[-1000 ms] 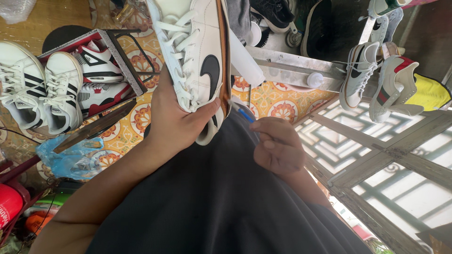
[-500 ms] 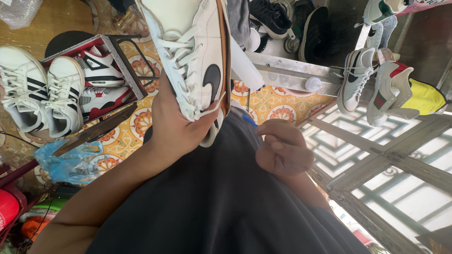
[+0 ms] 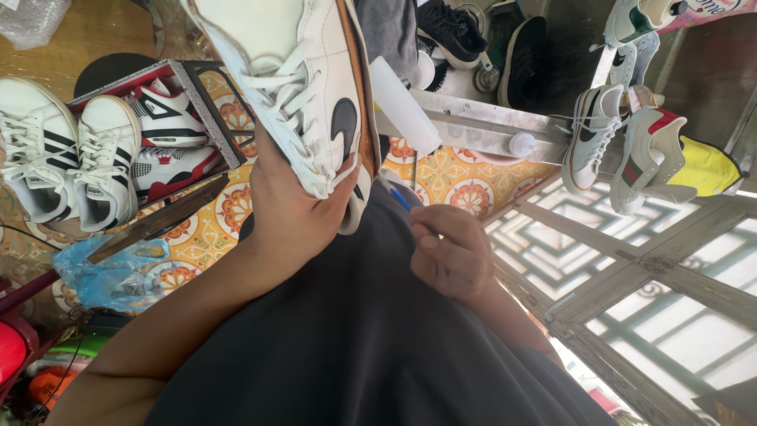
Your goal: The person holds a white sneaker in their left hand and uses a small brush in their right hand to apply a brown substance to the shoe's sole edge. They rotate the shoe to access different sections of the sole and repeatedly dip the brush into a container to reload the substance.
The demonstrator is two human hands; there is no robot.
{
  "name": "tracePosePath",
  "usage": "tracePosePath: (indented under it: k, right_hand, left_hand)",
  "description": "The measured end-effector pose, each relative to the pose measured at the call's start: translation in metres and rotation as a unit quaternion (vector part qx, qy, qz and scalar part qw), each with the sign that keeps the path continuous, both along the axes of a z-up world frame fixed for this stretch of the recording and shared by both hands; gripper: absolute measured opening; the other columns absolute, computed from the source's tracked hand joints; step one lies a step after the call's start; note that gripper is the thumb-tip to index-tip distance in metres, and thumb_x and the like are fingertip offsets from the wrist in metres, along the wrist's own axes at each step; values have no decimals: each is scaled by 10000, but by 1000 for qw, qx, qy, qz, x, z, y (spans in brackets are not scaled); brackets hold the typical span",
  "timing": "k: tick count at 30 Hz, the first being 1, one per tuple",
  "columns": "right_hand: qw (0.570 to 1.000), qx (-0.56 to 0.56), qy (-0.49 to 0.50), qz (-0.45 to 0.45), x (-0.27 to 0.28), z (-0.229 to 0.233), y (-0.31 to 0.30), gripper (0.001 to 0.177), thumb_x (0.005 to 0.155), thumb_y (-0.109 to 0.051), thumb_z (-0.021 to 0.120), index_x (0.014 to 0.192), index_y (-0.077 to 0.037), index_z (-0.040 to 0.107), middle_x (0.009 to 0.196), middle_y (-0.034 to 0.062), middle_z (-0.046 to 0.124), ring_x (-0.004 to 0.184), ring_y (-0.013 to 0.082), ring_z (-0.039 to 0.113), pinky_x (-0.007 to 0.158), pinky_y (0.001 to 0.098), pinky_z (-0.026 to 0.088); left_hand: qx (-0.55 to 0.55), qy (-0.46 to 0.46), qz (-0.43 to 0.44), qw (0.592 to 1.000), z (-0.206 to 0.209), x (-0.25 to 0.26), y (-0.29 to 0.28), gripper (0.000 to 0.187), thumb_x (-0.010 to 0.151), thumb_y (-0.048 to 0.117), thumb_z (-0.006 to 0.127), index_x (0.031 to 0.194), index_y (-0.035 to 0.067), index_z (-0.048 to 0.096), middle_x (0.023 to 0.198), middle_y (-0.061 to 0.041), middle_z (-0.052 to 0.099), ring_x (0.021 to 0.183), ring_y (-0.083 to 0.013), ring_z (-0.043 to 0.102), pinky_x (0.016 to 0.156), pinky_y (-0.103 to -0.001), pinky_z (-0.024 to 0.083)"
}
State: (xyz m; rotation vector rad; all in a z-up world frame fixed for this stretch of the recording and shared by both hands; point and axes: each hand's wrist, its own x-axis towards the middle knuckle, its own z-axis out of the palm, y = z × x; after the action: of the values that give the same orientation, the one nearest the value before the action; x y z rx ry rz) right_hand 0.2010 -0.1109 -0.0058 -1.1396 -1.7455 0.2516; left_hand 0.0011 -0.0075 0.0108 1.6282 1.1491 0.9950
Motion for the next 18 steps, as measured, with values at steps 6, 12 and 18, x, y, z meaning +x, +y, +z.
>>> tracePosePath:
  k: [6, 12, 18]
  right_hand:
    - [998, -24, 44, -29, -2, -1, -2, 398, 955, 145, 620, 1230, -88, 453, 1079, 215, 662, 893, 299, 744, 743, 364, 645]
    - [999, -39, 23, -31, -3, 1, -3, 390, 935, 141, 614, 1226, -84, 481, 1037, 191, 677, 852, 288, 737, 719, 352, 627]
    - [999, -13, 39, -34, -2, -1, 1, 388, 960, 130, 598, 1249, -90, 459, 1057, 217, 659, 881, 300, 735, 736, 358, 621]
  left_hand:
    - [20, -18, 5, 1000, -5, 4, -2, 677, 1028, 32, 755, 1468, -121, 264, 1283, -246, 662, 1159, -320, 748, 984, -351, 586]
    - [6, 13, 7, 1000, -6, 1, 1, 655, 1028, 42, 758, 1487, -109, 317, 1241, -239, 697, 1130, -329, 764, 950, -357, 596]
    - [17, -5, 3, 1000, -6, 2, 2, 639, 1029, 35, 748, 1459, -119, 302, 1265, -249, 681, 1143, -328, 760, 966, -364, 593]
